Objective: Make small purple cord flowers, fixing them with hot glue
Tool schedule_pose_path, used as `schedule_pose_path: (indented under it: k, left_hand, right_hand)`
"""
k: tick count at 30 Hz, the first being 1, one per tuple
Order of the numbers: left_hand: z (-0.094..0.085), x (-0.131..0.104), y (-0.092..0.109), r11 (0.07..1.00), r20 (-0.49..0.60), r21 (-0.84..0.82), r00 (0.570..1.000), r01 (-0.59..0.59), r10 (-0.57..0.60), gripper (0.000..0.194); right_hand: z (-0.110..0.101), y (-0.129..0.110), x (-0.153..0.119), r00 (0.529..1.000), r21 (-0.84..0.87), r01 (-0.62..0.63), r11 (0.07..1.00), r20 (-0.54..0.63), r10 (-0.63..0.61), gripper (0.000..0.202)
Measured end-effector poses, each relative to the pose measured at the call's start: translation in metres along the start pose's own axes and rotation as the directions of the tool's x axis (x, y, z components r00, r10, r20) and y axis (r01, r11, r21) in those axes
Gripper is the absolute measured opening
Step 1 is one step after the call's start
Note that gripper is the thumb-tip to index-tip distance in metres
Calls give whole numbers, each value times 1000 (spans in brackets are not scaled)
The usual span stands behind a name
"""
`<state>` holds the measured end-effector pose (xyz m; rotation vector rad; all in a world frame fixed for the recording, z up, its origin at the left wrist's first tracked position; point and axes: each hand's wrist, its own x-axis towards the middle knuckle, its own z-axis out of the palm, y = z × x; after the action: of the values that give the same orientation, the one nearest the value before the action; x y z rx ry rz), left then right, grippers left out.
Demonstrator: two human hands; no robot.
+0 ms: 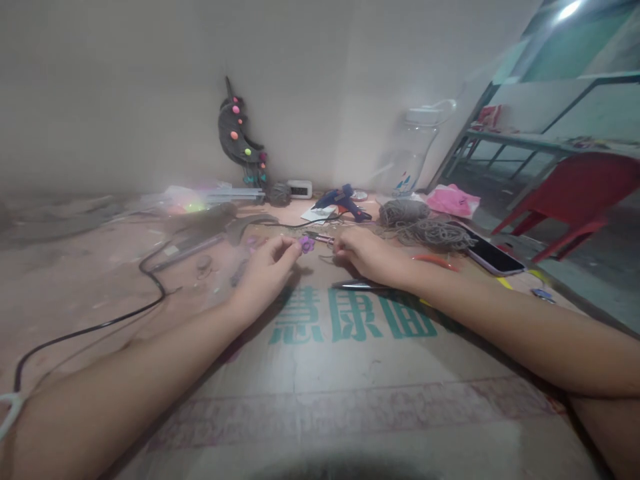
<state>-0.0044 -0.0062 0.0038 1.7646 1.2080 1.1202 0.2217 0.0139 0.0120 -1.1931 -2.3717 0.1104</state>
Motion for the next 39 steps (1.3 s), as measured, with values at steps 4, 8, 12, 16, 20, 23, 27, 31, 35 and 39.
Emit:
schedule_pose_path:
  k: [4,8,12,16,20,23,27,31,35,39]
  left_hand:
    - [-1,2,-4,1000,1,2,1000,0,0,28]
    - [0,1,-3,1000,24,-30,1000,0,0,28]
    - [3,-6,6,996,77,-47,993,-81,84,25]
    - [2,-10,12,982,155,-79,971,-169,180,21]
    - [2,-9,9,980,224,-145,960,-136,166,20]
    - [3,-7,6,988,280,-139,954,-73,110,23]
    - [4,-7,6,990,304,-144,952,3,42,27]
    - [3,-5,5,975,283,-211,959,73,-11,27]
    - [3,0,0,965,183,-246,982,91,-45,27]
    - [4,2,-5,958,185,-266,981,109,-60,28]
  right_hand:
    - [-29,4,4,954,290,-129,948,-224,198,9]
    - [-57,0,8,891,572,-166,803,-262,371,7]
    - [-51,-14,3,953,366,-189,911,-155,260,4]
    - [-25,-27,-2,997,148,-50,988,-56,59,7]
    - [-6,-33,-6,1000,154,-6,988,-21,9,12]
    - [-1,-34,-8,999,98,-35,995,-32,38,16]
    - [-3,-30,-6,997,113,-57,992,-38,62,17]
    - [-27,-24,2,989,194,-110,975,119,88,23]
    - [-61,-16,6,935,135,-205,970,320,153,24]
    - [-84,-6,6,905,9,-253,967,357,234,29]
